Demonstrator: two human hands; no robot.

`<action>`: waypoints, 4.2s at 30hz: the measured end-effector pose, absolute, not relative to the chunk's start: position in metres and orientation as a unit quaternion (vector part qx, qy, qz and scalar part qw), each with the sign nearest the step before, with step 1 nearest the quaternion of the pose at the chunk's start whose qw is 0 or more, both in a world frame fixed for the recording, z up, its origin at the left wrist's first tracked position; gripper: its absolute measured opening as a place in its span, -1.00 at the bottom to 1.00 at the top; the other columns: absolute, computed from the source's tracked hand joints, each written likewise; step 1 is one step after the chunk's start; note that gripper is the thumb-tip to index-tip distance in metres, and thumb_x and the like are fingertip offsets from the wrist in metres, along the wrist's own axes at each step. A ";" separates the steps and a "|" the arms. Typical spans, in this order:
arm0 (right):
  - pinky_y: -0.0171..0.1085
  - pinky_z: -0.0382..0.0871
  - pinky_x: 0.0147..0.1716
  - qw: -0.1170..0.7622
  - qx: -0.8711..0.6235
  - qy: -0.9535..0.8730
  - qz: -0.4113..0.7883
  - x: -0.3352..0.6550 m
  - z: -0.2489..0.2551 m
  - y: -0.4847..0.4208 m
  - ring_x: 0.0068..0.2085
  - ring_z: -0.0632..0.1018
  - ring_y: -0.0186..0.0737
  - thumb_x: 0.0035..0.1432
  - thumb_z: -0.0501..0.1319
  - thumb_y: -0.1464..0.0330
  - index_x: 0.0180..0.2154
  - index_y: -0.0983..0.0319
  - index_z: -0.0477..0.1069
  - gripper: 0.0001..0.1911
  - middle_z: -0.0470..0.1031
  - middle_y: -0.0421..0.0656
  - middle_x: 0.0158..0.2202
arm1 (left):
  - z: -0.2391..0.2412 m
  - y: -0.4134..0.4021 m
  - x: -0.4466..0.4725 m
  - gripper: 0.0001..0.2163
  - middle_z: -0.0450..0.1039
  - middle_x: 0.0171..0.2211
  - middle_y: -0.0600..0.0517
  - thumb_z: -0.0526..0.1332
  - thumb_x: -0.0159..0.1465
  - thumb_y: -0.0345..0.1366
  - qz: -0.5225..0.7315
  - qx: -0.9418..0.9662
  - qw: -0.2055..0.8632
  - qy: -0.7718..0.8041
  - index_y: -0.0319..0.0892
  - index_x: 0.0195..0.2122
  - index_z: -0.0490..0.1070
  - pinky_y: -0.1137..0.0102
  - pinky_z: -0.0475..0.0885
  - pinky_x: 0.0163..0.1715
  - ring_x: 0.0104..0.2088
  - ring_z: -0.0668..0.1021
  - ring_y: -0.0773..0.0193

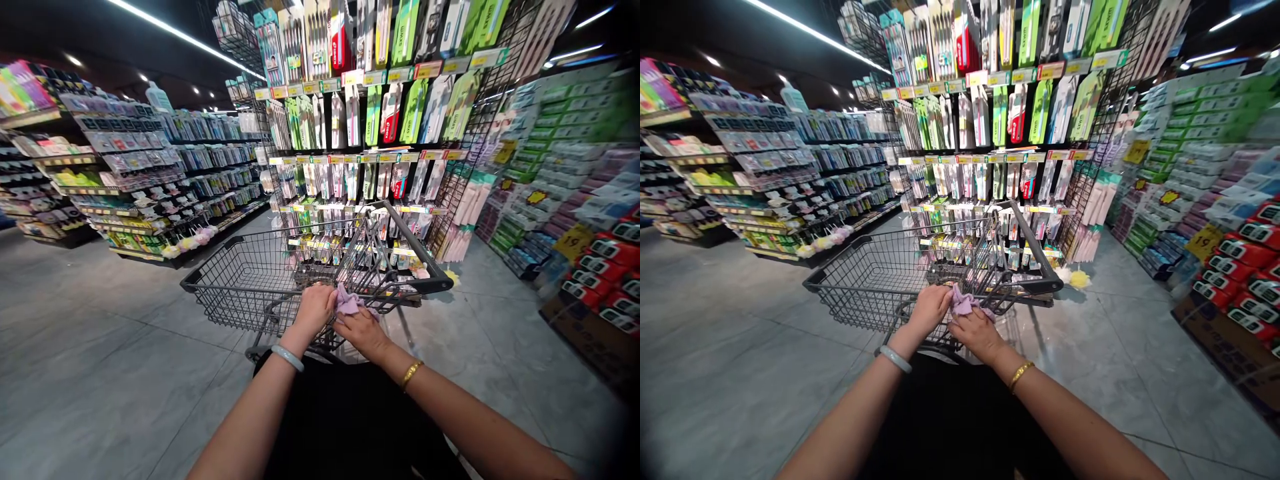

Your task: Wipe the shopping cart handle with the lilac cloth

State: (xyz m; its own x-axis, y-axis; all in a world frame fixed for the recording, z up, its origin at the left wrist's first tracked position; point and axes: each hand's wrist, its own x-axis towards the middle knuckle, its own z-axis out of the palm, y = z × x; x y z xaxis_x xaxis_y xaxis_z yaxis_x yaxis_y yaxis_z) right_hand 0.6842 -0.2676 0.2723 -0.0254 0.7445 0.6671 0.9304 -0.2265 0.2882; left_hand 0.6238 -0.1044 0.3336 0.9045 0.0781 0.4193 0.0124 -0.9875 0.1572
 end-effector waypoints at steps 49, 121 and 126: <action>-0.11 0.20 0.04 0.205 -0.742 -0.416 -0.485 0.706 0.322 -0.338 -0.06 0.43 -0.17 0.29 0.14 0.39 -0.04 0.05 0.49 -0.74 0.53 -0.17 -0.10 | 0.331 -0.156 0.641 -0.71 0.42 -0.33 0.01 -0.08 0.43 -0.18 0.248 0.967 0.060 0.024 -0.10 -0.25 0.40 0.25 0.18 -0.13 -0.24 0.40 0.16; -0.22 0.37 -0.13 0.398 -0.775 -0.484 -0.079 0.731 0.428 -0.363 -0.11 0.52 -0.16 0.14 0.25 0.35 -0.09 0.13 0.32 -0.72 0.50 -0.17 -0.11 | 0.331 -0.139 0.614 -0.71 0.42 -0.37 0.00 -0.06 0.43 -0.15 0.252 0.958 0.137 -0.009 -0.14 -0.29 0.35 0.25 0.20 -0.20 -0.28 0.40 0.15; -0.24 0.36 -0.12 0.445 -0.729 -0.520 -0.019 0.747 0.432 -0.355 -0.13 0.51 -0.22 0.10 0.18 0.51 -0.16 0.13 0.35 -0.74 0.48 -0.20 -0.15 | 0.325 -0.115 0.596 -0.59 0.39 -0.39 -0.01 -0.17 0.42 -0.03 0.268 0.951 0.155 -0.003 -0.14 -0.32 0.34 0.21 0.23 -0.19 -0.31 0.39 0.14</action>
